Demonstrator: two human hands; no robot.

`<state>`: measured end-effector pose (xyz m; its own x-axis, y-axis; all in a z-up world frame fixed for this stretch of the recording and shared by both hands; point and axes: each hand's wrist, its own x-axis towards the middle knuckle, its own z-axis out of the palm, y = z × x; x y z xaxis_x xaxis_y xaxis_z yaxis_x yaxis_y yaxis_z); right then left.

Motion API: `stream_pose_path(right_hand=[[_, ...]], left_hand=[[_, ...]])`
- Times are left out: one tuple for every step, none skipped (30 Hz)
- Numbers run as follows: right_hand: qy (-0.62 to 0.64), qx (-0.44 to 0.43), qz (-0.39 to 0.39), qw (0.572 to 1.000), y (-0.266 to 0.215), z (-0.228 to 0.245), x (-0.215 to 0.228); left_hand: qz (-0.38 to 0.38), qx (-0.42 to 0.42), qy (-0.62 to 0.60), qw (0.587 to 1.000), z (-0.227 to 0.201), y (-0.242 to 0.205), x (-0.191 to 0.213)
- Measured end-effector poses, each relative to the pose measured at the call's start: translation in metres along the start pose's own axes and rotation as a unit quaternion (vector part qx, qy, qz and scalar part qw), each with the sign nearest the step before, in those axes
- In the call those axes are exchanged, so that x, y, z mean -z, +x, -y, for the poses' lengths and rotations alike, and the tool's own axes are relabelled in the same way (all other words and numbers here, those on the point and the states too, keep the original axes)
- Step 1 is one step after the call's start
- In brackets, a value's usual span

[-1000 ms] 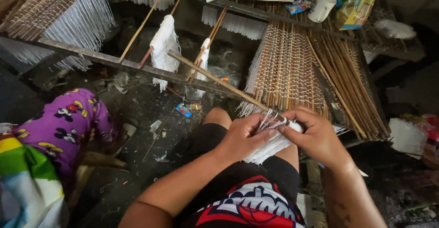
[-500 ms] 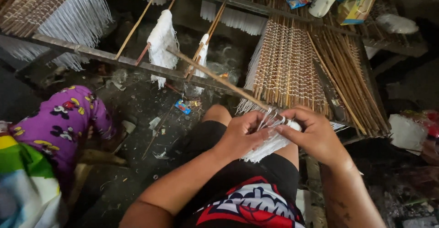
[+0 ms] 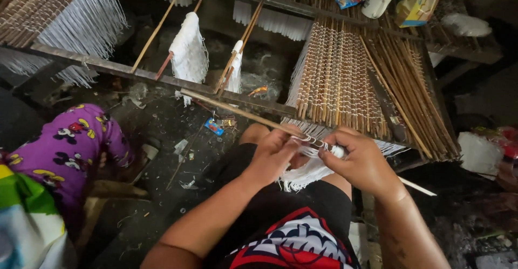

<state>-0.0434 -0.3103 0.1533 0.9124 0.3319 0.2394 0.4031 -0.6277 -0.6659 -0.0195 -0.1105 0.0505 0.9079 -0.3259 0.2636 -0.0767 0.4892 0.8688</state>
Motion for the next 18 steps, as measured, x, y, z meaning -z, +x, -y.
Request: stream_pose_path(right_hand=[[-0.001,0.001,0.000,1.000,-0.001,0.001,0.001],[-0.007,-0.005,-0.003,1.000,-0.002,0.002,0.002],[-0.013,-0.011,-0.005,1.000,-0.003,0.003,0.003],[-0.014,-0.009,-0.006,1.000,-0.003,0.001,0.003],[-0.018,0.003,-0.020,1.000,-0.003,-0.001,0.004],[-0.022,0.015,-0.033,0.999,-0.004,-0.003,0.005],[-0.022,0.015,-0.035,0.999,-0.004,-0.004,0.005],[-0.032,0.019,-0.039,0.999,-0.004,-0.005,0.006],[-0.042,0.022,-0.042,0.998,-0.004,-0.005,0.006],[-0.042,0.022,-0.041,0.998,-0.006,-0.003,0.008],[-0.055,0.041,-0.039,0.997,-0.008,0.000,0.008],[-0.067,0.059,-0.037,0.995,-0.010,0.003,0.009],[-0.067,0.060,-0.036,0.995,-0.009,0.005,0.009],[-0.081,0.076,-0.038,0.993,-0.009,0.006,0.009],[-0.096,0.091,-0.041,0.990,-0.009,0.008,0.010],[-0.097,0.091,-0.041,0.990,-0.009,0.008,0.010],[-0.109,0.103,-0.050,0.987,-0.008,0.008,0.009],[-0.121,0.114,-0.060,0.984,-0.008,0.009,0.009]], left_hand=[[0.000,-0.001,0.000,1.000,-0.005,-0.001,-0.001],[-0.028,0.025,0.040,0.998,-0.009,-0.003,-0.003],[-0.056,0.050,0.081,0.994,-0.015,-0.004,-0.004],[-0.056,0.048,0.081,0.994,-0.018,-0.006,-0.004],[-0.036,0.025,0.077,0.996,-0.022,-0.009,-0.003],[-0.015,0.003,0.074,0.997,-0.026,-0.011,-0.003],[-0.014,0.002,0.074,0.997,-0.019,-0.010,-0.002],[-0.020,-0.022,0.084,0.996,-0.012,-0.009,-0.001],[-0.028,-0.045,0.093,0.994,-0.005,-0.008,0.000],[-0.028,-0.045,0.093,0.994,-0.003,-0.005,0.000],[-0.032,-0.068,0.098,0.992,-0.001,-0.003,0.001],[-0.035,-0.091,0.103,0.990,0.001,-0.001,0.001],[-0.037,-0.091,0.103,0.990,-0.003,-0.003,0.003],[-0.057,-0.102,0.143,0.983,-0.007,-0.004,0.005],[-0.076,-0.113,0.182,0.974,-0.010,-0.006,0.005],[-0.076,-0.112,0.182,0.974,-0.012,-0.004,0.008],[-0.100,-0.141,0.159,0.972,-0.015,-0.003,0.010],[-0.124,-0.169,0.137,0.968,-0.017,-0.002,0.012]])
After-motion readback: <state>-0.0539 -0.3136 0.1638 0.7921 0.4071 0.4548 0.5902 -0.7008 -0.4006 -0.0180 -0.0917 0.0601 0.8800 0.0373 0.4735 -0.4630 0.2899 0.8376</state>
